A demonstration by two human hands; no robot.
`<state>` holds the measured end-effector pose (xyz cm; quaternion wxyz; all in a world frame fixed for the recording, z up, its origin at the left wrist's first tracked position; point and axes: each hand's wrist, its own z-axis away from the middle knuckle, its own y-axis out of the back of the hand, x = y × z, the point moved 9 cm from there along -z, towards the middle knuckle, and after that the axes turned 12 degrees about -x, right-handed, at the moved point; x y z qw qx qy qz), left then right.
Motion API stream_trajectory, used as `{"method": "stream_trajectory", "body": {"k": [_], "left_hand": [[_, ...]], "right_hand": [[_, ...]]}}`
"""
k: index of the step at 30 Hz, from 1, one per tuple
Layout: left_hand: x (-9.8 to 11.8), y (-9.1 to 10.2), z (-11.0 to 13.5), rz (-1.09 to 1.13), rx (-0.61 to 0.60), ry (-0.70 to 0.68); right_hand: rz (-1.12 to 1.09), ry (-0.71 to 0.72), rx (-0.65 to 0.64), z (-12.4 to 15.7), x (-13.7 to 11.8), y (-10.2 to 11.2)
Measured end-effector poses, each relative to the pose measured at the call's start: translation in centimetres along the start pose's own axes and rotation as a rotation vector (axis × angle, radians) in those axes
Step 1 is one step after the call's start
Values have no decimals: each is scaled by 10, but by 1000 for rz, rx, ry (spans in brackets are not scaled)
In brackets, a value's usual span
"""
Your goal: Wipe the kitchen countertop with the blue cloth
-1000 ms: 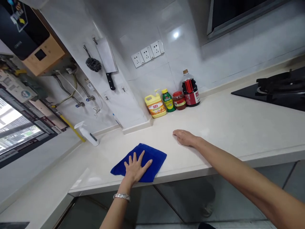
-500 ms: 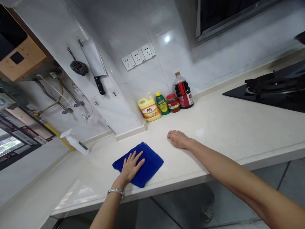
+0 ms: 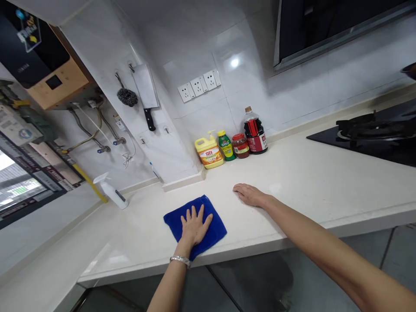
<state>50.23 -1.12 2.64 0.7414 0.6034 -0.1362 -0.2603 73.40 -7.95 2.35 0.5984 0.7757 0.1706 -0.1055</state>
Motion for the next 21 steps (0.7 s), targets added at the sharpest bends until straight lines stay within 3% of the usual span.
{"method": "stream_trajectory", "body": {"k": [7, 14, 21], "left_hand": [[-2, -4, 21, 5, -19, -300], [-11, 0, 3, 89, 28, -374], [-16, 6, -32, 91, 40, -311]], "right_hand": [[42, 19, 27, 3, -2, -4], [104, -38, -10, 2, -4, -7], [144, -95, -39, 1, -6, -7]]}}
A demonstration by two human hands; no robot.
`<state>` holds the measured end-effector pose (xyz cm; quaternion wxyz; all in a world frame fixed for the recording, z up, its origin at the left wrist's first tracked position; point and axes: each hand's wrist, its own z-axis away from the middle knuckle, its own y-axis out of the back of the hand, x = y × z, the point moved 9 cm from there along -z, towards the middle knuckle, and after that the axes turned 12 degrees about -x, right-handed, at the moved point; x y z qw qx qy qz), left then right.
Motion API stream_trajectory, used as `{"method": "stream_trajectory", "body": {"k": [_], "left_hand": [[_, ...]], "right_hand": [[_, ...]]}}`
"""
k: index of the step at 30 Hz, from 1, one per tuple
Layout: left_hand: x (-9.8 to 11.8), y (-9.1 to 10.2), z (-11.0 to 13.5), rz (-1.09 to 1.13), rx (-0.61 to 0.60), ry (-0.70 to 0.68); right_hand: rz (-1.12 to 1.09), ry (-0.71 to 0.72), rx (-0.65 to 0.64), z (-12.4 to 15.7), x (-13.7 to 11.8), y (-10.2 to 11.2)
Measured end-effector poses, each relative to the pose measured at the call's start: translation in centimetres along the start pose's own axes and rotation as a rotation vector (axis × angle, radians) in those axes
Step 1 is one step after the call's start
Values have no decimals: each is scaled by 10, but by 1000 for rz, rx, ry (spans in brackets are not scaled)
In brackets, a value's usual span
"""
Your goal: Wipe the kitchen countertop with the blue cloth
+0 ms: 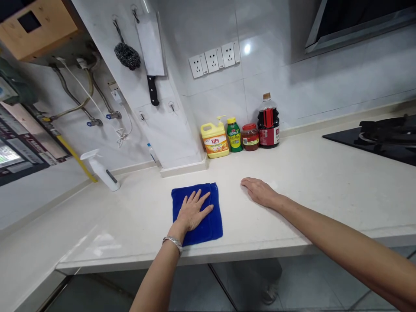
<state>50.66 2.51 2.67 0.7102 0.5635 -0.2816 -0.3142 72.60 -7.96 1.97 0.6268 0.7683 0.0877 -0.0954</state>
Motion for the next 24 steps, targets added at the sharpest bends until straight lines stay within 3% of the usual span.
{"method": "stream_trajectory", "body": {"k": [6, 24], "left_hand": [[-9, 5, -23, -6, -44, 58], [-40, 25, -98, -59, -3, 51]], "right_hand": [[31, -24, -16, 0, -4, 2], [113, -47, 2, -4, -10, 8]]}}
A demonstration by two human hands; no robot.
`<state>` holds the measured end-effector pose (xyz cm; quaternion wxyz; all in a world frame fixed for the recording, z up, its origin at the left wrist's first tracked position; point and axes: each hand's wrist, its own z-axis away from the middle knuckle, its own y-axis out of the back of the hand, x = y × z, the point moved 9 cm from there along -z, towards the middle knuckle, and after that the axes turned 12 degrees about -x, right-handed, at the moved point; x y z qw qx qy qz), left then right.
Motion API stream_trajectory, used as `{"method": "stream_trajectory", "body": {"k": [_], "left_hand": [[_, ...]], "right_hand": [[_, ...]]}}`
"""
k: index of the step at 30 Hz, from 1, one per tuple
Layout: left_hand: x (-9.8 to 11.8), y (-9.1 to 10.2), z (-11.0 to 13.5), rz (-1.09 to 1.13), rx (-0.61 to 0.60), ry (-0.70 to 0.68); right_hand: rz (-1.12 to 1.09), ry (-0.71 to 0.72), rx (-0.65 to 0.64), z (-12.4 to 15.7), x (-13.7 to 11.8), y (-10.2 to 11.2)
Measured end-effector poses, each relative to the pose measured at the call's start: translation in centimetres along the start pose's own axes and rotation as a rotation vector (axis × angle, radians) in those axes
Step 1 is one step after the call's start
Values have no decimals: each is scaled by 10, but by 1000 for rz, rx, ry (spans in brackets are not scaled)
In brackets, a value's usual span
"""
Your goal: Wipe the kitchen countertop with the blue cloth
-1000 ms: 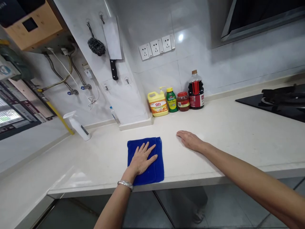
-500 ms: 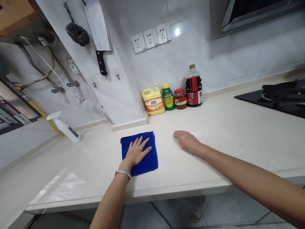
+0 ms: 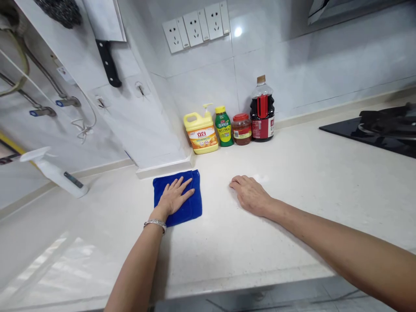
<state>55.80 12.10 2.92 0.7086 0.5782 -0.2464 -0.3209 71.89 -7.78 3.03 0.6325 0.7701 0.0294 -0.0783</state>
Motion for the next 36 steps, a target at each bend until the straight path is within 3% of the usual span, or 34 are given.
{"method": "stream_trajectory", "body": {"k": [11, 23, 28, 36], "left_hand": [[-14, 4, -23, 30, 2, 4], [-19, 1, -13, 66, 10, -58], [-43, 2, -2, 115, 25, -131], [-105, 5, 12, 194, 64, -109]], "right_hand": [[-6, 28, 38, 2, 4, -3], [-145, 145, 104, 4, 17, -4], [-134, 157, 111, 5, 17, -6], [-137, 169, 127, 7, 16, -5]]}}
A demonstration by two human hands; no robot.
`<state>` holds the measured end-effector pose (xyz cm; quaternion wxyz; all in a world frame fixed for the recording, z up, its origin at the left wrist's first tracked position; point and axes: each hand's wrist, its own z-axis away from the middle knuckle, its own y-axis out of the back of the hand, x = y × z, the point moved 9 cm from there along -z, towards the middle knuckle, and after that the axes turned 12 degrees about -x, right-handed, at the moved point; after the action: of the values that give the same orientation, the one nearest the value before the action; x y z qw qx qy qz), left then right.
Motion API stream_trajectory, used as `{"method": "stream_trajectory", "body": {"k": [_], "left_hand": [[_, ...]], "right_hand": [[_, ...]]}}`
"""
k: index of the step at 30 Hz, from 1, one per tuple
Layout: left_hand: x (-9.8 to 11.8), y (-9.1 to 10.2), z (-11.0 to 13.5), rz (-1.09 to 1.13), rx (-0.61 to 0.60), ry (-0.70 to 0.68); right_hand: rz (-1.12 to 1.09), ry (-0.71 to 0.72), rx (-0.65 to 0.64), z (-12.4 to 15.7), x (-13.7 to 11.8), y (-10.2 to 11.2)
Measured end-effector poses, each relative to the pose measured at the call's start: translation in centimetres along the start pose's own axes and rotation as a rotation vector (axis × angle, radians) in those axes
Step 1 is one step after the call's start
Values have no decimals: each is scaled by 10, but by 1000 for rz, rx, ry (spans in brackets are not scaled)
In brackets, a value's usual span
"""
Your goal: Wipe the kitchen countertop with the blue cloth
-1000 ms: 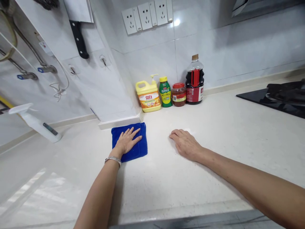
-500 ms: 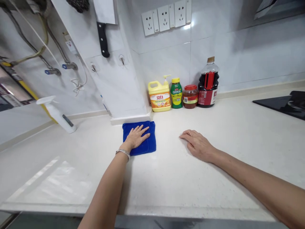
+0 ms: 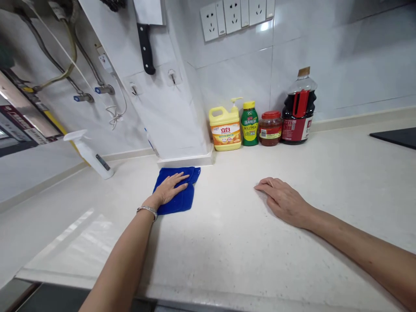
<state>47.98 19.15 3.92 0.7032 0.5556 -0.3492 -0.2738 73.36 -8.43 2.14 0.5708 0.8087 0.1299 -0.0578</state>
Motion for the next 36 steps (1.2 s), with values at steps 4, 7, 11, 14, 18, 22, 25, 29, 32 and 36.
{"method": "stream_trajectory", "body": {"k": [4, 7, 11, 14, 18, 22, 25, 29, 32, 36], "left_hand": [[-29, 6, 2, 17, 24, 47], [-45, 9, 3, 22, 45, 96], [-46, 9, 3, 15, 45, 109], [-45, 8, 2, 3, 34, 120], [-48, 6, 0, 4, 22, 140], [-48, 8, -1, -8, 33, 122], [-49, 8, -2, -18, 31, 121], [-47, 4, -1, -72, 7, 151], [-37, 0, 2, -139, -29, 198], [-16, -6, 10, -204, -65, 280]], "right_hand": [[8, 4, 8, 2, 0, 1], [16, 8, 1, 2, -1, 1], [29, 4, 0, 3, 0, 1], [50, -4, 7, 3, 1, 0], [81, -7, 19, 3, -2, -1], [110, -6, 20, 2, -5, 0], [124, -8, 14, 1, -6, 0], [118, -13, 17, 0, -5, -1], [111, -21, 14, -1, -3, -3], [92, -55, -23, -6, -4, -4]]}}
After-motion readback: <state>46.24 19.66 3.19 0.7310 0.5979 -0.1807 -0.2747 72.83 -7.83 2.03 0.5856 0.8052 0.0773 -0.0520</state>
